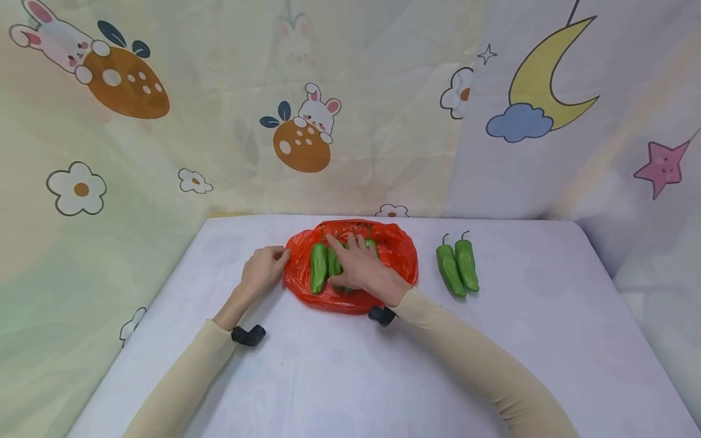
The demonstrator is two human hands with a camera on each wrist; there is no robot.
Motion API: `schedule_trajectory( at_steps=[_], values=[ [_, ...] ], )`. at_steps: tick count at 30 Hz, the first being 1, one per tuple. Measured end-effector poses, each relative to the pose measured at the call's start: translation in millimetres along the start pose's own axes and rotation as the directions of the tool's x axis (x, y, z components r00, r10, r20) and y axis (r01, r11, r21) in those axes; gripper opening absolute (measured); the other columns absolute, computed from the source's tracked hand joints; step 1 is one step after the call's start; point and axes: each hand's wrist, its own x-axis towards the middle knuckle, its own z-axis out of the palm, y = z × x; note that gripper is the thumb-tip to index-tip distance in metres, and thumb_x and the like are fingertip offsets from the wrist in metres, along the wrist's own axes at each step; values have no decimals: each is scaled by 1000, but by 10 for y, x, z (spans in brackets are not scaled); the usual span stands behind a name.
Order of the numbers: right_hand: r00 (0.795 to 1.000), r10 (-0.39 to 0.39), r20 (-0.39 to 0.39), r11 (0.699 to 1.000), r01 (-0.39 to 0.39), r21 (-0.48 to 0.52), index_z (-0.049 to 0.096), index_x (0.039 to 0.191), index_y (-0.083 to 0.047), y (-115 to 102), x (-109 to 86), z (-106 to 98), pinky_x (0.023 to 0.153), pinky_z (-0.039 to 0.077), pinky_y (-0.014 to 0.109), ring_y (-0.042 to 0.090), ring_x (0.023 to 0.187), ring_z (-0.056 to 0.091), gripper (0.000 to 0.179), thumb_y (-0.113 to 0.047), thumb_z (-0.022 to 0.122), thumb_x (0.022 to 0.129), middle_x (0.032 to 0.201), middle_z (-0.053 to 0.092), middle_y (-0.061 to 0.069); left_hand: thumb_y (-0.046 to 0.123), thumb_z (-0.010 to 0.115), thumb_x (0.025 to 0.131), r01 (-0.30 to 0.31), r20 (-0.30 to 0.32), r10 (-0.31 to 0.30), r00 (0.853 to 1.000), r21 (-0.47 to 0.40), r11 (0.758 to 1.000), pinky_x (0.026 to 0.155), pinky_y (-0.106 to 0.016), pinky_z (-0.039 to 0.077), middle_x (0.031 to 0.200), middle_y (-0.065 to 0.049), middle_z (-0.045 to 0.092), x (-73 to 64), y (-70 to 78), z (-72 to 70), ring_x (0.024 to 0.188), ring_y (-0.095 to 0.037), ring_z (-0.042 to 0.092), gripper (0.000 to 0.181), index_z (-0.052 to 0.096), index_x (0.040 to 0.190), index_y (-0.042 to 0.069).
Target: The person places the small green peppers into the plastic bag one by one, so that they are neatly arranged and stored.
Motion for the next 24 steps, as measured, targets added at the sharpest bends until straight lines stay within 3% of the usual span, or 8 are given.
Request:
schedule_trajectory(
  at_steps=[17, 24],
  values=[
    [998, -42, -45, 999, 44, 24, 16, 162, -26, 159, -176, -179, 115, 23, 69, 47, 152, 15, 96, -44, 75, 88, 167, 15, 18, 32, 51, 101, 12, 14, -12, 1000, -13, 1000, 54, -28, 40, 73, -3, 65, -9, 8, -1, 63, -18, 54, 33, 75, 105, 10],
    [995, -69, -71, 998, 69, -4, 19, 161, -24, 236, -327, -280, 114, 26, 68, 47, 150, 21, 95, -43, 76, 87, 164, 23, 19, 32, 51, 101, -1, 1, 1, 1000, -19, 1000, 54, -29, 39, 72, -3, 64, -12, 8, -5, 64, -18, 54, 32, 75, 102, 11]
  ],
)
